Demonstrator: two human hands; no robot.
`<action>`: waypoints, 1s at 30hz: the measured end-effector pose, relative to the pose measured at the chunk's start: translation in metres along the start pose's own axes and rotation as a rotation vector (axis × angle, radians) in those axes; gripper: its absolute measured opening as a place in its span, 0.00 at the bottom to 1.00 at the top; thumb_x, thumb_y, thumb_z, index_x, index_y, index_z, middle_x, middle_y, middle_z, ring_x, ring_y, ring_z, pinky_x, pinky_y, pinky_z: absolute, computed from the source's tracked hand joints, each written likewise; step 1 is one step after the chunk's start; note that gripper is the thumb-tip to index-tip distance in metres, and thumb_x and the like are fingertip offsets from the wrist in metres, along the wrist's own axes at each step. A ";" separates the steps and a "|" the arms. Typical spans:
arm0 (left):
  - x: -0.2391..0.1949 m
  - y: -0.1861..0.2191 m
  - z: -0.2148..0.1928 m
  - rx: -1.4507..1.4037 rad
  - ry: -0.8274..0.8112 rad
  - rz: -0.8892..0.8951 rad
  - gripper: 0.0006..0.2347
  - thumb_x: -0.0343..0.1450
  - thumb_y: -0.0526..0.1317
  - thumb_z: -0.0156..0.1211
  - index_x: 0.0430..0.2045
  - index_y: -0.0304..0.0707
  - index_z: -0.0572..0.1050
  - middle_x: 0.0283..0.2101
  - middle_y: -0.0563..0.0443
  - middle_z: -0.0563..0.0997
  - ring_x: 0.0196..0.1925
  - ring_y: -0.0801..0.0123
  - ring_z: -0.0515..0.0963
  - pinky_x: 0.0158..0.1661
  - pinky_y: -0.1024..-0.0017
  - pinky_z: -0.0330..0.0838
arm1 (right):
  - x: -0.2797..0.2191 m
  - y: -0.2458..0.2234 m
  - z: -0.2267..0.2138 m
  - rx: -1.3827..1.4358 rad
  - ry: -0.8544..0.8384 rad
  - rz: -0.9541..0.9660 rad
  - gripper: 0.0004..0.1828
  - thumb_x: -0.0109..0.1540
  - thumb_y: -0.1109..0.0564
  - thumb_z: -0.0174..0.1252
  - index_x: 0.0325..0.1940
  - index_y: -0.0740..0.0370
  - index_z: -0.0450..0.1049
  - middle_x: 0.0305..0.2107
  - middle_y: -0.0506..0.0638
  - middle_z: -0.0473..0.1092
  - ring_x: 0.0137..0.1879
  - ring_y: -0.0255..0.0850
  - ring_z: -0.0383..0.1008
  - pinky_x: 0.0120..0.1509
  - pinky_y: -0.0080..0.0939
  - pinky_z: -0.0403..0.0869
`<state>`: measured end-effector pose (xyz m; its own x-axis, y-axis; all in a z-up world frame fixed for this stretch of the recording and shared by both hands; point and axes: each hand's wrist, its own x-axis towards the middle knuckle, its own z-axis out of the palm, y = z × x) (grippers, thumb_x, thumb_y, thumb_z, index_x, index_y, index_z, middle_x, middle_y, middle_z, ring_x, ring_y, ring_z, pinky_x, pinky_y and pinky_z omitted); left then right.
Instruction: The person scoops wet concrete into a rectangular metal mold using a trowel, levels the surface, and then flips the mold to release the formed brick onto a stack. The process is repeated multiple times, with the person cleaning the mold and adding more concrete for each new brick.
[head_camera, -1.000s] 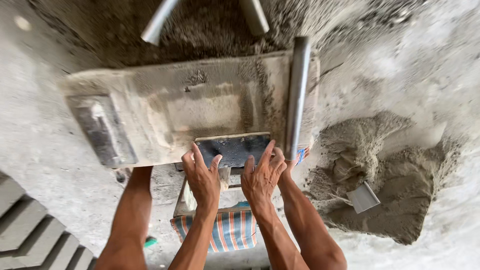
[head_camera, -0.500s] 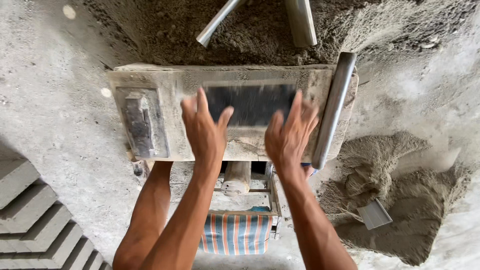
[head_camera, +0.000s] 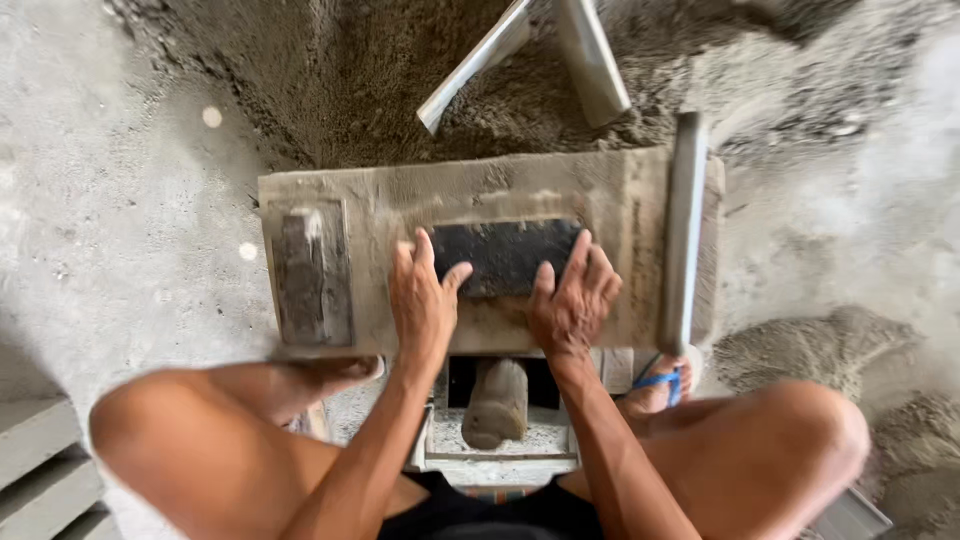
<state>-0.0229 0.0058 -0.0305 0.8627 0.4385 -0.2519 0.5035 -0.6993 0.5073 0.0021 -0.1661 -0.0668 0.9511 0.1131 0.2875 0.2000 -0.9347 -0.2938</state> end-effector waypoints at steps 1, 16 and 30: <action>0.000 -0.004 0.003 -0.003 0.019 0.021 0.30 0.63 0.50 0.60 0.53 0.23 0.63 0.42 0.35 0.68 0.43 0.44 0.72 0.42 0.55 0.68 | 0.003 -0.002 -0.005 0.077 -0.028 0.002 0.31 0.62 0.48 0.43 0.63 0.73 0.56 0.46 0.63 0.59 0.52 0.55 0.58 0.55 0.53 0.55; -0.056 -0.106 0.005 0.143 -0.564 -0.025 0.05 0.65 0.44 0.50 0.21 0.54 0.75 0.21 0.54 0.78 0.24 0.60 0.79 0.26 0.60 0.70 | -0.009 0.021 -0.170 0.178 -1.186 0.232 0.16 0.60 0.51 0.51 0.48 0.59 0.71 0.35 0.59 0.71 0.37 0.50 0.75 0.40 0.48 0.74; -0.091 -0.181 0.067 0.197 -0.891 -0.491 0.27 0.68 0.51 0.40 0.56 0.28 0.61 0.56 0.27 0.66 0.58 0.39 0.66 0.55 0.48 0.61 | -0.075 0.127 -0.027 -0.002 -1.749 0.667 0.41 0.58 0.43 0.53 0.66 0.69 0.49 0.58 0.69 0.55 0.51 0.61 0.70 0.41 0.58 0.76</action>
<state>-0.1891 0.0541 -0.1548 0.2414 0.1802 -0.9536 0.7387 -0.6714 0.0601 -0.0503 -0.3026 -0.1009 -0.0040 -0.0525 -0.9986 -0.2572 -0.9650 0.0517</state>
